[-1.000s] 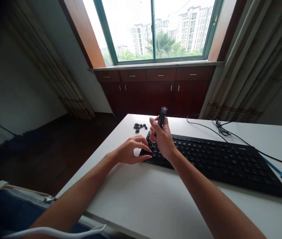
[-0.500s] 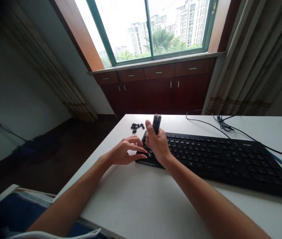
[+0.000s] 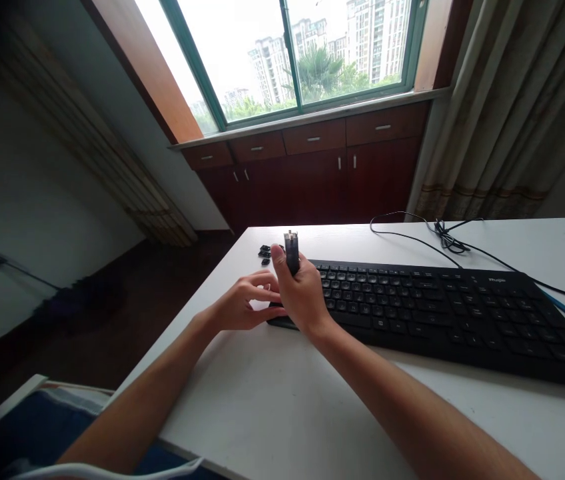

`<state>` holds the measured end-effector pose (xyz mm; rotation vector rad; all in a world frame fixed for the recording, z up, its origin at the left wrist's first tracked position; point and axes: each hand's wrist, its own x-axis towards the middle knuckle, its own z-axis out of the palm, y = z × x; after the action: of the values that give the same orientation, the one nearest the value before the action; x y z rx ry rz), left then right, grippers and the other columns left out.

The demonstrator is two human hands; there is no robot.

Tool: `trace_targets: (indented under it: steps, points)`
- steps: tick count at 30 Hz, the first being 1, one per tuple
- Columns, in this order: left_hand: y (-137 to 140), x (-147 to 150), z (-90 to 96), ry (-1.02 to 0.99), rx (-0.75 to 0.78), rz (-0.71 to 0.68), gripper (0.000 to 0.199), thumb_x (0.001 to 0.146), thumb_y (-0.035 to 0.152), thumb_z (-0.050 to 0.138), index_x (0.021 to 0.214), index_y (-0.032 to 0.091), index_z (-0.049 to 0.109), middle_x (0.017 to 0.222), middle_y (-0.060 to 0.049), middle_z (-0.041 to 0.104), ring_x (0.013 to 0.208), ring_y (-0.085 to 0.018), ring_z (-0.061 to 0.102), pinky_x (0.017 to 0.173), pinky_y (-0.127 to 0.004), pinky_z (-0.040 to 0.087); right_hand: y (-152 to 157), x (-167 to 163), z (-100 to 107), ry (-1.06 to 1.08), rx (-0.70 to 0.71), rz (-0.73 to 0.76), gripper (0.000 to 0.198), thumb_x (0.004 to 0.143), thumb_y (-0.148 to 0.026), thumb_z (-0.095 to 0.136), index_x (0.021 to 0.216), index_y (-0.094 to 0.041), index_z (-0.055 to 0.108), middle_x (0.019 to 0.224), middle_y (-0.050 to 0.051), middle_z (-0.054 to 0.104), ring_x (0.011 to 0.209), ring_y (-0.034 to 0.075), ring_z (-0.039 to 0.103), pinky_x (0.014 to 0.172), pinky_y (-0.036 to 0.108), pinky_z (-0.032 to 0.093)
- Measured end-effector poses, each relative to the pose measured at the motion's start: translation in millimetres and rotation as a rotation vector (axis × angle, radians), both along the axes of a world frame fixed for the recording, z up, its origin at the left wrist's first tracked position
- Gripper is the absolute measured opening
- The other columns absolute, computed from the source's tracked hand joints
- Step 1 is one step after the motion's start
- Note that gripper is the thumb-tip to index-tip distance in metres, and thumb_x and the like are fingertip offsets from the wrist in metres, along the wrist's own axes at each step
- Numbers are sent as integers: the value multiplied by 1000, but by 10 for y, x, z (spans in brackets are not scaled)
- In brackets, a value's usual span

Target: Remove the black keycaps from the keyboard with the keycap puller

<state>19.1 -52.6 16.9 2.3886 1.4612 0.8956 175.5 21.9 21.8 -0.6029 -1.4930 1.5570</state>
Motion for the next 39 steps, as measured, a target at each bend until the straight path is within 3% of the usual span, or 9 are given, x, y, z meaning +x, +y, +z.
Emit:
trace_targets:
  steps: [5,12,21,25,29,34,39]
  points:
    - [-7,18,7,-23,1,2,17,91,35,74,103,25,82,93,-8,72,87,-20,64,77,-33,55,-22,-17,-6,52,25,14,53,89,-67,61,64,-22,46,53,-4,44,49,12,40,48,27,32]
    - [-2,6,-26,-26,21,0,18,89,34,76,105,25,81,90,-7,70,81,-17,62,72,-30,52,68,5,-18,64,-66,-12,58,88,-69,61,58,-23,41,49,-4,42,45,11,37,47,28,31]
    - [1,-13,-39,-63,33,-38,13,91,29,73,100,26,82,102,-9,73,92,-20,64,83,-34,54,-236,4,-2,28,129,-44,42,94,-58,61,72,-23,53,63,-3,50,58,13,44,57,27,37]
    - [-4,-14,-26,-67,-1,-27,16,90,33,74,102,25,82,93,-8,71,87,-20,64,77,-32,54,-138,-6,-49,46,52,-114,45,92,-60,62,70,-23,51,59,-3,47,54,13,42,52,28,34]
    - [-30,-7,23,-84,-54,-16,19,93,29,68,107,25,81,93,-9,71,85,-20,63,76,-33,54,10,-1,-78,72,-63,6,56,91,-66,59,60,-23,41,51,-4,41,48,12,37,48,28,31]
    - [-32,3,42,-118,-36,-52,20,90,25,67,105,24,81,98,-11,73,92,-23,66,82,-37,56,-32,7,-69,146,68,114,50,92,-61,62,64,-22,47,57,-3,44,52,11,39,51,28,34]
    - [-21,4,26,-114,-20,-39,21,90,25,67,106,24,81,92,-10,72,84,-21,64,76,-35,55,-10,-16,-102,106,-19,-19,57,90,-65,62,58,-23,42,51,-4,41,48,11,36,46,28,29]
